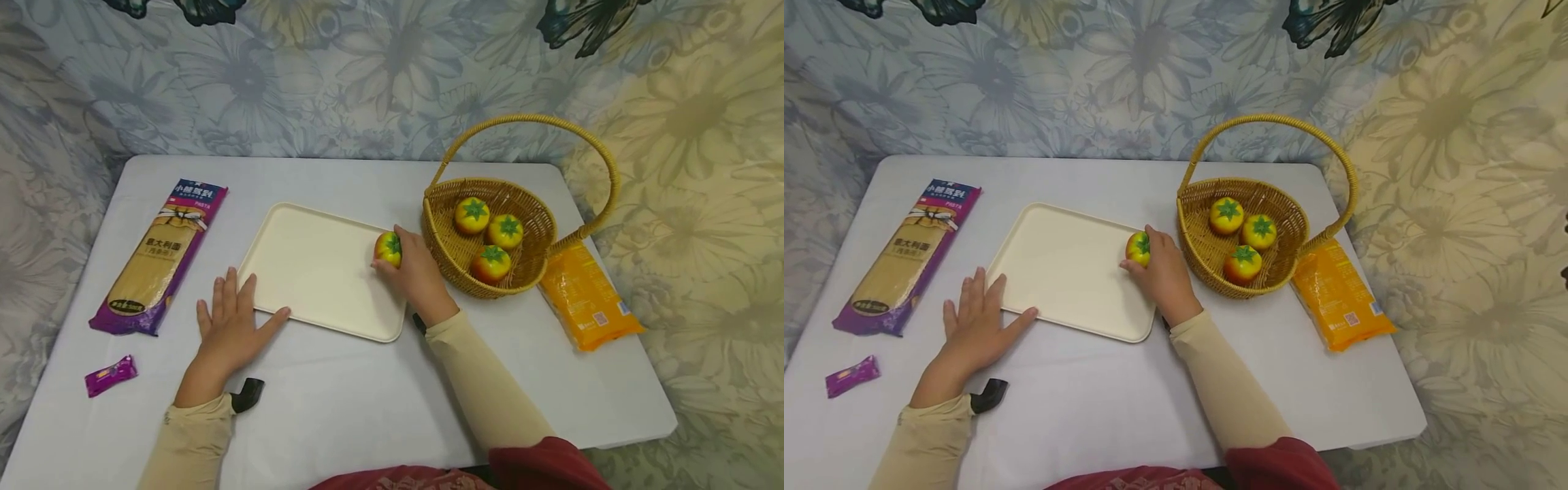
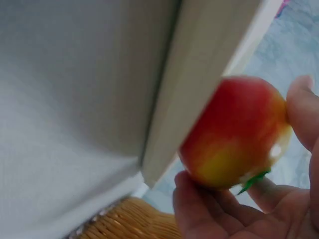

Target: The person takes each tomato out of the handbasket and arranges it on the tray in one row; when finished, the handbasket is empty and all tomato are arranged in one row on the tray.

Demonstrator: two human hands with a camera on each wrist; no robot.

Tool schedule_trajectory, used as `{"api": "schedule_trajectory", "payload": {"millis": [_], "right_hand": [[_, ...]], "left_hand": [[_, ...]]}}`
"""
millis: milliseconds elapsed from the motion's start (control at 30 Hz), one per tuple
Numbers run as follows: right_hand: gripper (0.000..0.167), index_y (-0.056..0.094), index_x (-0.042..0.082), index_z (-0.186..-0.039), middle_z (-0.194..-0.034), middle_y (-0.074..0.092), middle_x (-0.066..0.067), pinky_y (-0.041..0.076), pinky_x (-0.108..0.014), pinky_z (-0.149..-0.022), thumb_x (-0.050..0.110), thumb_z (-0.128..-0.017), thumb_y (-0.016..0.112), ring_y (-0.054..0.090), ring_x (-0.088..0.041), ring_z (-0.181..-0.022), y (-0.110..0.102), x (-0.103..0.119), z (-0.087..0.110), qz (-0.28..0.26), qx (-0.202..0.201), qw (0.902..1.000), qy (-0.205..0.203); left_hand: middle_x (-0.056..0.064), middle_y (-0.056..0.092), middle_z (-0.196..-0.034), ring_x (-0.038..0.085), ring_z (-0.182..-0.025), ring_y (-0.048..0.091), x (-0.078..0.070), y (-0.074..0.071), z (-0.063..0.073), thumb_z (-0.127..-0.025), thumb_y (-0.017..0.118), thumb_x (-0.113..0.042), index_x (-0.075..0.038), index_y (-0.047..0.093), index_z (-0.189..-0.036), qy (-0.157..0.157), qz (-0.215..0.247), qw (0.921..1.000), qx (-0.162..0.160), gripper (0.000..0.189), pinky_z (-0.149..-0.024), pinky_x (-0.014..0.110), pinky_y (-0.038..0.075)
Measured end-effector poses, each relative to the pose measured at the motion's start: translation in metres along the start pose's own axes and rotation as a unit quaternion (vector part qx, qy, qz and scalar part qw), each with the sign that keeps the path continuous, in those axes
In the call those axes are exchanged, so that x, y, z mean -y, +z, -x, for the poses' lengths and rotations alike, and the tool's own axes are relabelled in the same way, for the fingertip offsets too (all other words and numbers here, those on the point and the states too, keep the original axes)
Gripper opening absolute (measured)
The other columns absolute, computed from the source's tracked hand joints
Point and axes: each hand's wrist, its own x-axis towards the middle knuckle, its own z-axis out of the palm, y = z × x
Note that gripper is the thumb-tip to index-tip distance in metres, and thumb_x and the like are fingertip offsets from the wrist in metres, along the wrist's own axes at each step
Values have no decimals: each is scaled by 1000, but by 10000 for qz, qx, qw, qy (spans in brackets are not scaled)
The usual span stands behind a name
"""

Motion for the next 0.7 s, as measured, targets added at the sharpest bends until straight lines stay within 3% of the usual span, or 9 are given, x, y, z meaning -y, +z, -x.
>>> {"api": "schedule_trajectory", "payload": {"millis": [200, 467, 700], "right_hand": [[94, 28, 8, -168, -163, 42, -19, 37, -47, -119, 37, -96, 80, 46, -34, -145, -1, -2, 3, 75, -140, 9996, -220], [92, 33, 5, -165, -164, 42, -18, 34, -48, -122, 41, -95, 81, 43, -35, -148, -12, 2, 12, 128, -244, 9986, -454], [84, 43, 7, -161, -164, 45, -11, 29, -45, -124, 37, -94, 85, 38, -29, -152, -35, 6, 22, -105, -559, 9911, -1203]], "left_hand": [[19, -28, -171, 43, -155, -30, -3, -1, 0, -101, 50, -73, -1, 5, -169, -15, -26, 10000, 14, 109, -112, 72, -25], [19, -29, -171, 43, -154, -31, -3, -2, 0, -101, 50, -71, -1, 3, -169, -92, -93, 9999, 90, 108, -112, 72, -26], [20, -28, -171, 43, -155, -30, -2, -2, 0, -101, 51, -71, -1, 4, -169, -73, -96, 9999, 67, 108, -112, 72, -25]]}}
